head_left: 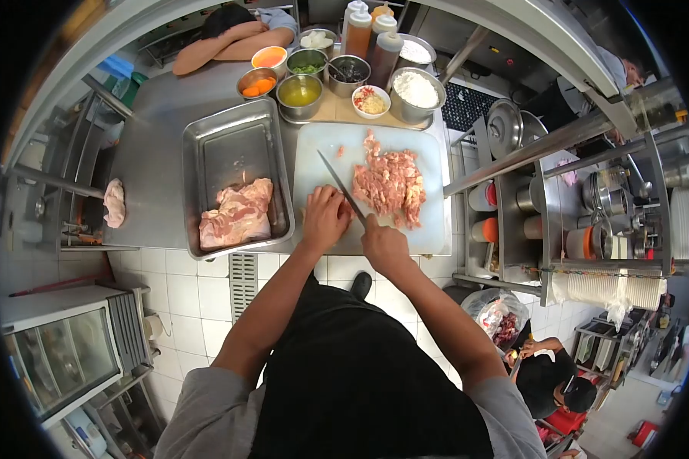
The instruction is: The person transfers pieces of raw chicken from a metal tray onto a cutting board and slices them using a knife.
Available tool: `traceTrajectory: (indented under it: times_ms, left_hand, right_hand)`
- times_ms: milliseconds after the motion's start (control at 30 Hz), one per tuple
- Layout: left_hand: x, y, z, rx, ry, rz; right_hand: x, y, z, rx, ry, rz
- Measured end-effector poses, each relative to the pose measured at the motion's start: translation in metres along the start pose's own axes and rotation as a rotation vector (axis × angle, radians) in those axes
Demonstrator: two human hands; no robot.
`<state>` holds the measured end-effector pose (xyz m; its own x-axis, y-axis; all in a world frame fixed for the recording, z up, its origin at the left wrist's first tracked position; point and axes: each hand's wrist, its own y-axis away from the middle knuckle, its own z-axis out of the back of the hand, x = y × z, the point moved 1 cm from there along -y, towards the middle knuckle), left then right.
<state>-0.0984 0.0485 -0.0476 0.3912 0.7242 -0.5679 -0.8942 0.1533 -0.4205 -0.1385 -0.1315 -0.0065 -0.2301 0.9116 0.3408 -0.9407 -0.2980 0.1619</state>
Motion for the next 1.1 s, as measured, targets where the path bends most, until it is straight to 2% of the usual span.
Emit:
traceTrajectory:
  times_ms: [133,300,400,500,633,733,767,967,1100]
  left_hand:
    - [0.002,0.001,-0.005,0.009,-0.044,-0.001]
    - [0.003,-0.001,-0.005,0.021,0.000,0.026]
    - [0.002,-0.001,-0.005,0.034,0.020,0.013]
    - [0.001,-0.004,-0.002,0.054,0.011,0.023]
    - [0.006,0.002,-0.010,0.017,-0.009,0.000]
    - [0.005,0.000,-0.008,0.010,0.017,-0.015]
    - [0.004,0.001,-0.005,0.017,0.036,-0.004]
    - [0.009,0.006,-0.001,-0.031,0.144,0.045]
    - [0.005,0.007,0.003,-0.095,0.194,0.040]
  right_hand:
    - [-0.007,0.004,-0.018,0.020,0.018,0.005]
    - [-0.030,0.081,-0.001,0.214,0.031,-0.090]
    - [-0.025,0.091,0.015,0.333,-0.004,-0.160]
    - [-0.017,0.042,-0.001,0.226,-0.019,-0.083]
    - [-0.006,-0.067,-0.036,-0.193,-0.069,0.130]
    - [-0.012,-0.085,-0.044,-0.126,-0.045,0.189]
    - [-0.019,-0.080,-0.043,-0.070,-0.055,0.139]
    - [-0.056,0.036,-0.003,0.207,-0.118,-0.039]
    - [-0.078,0.040,0.002,0.090,-0.121,-0.045]
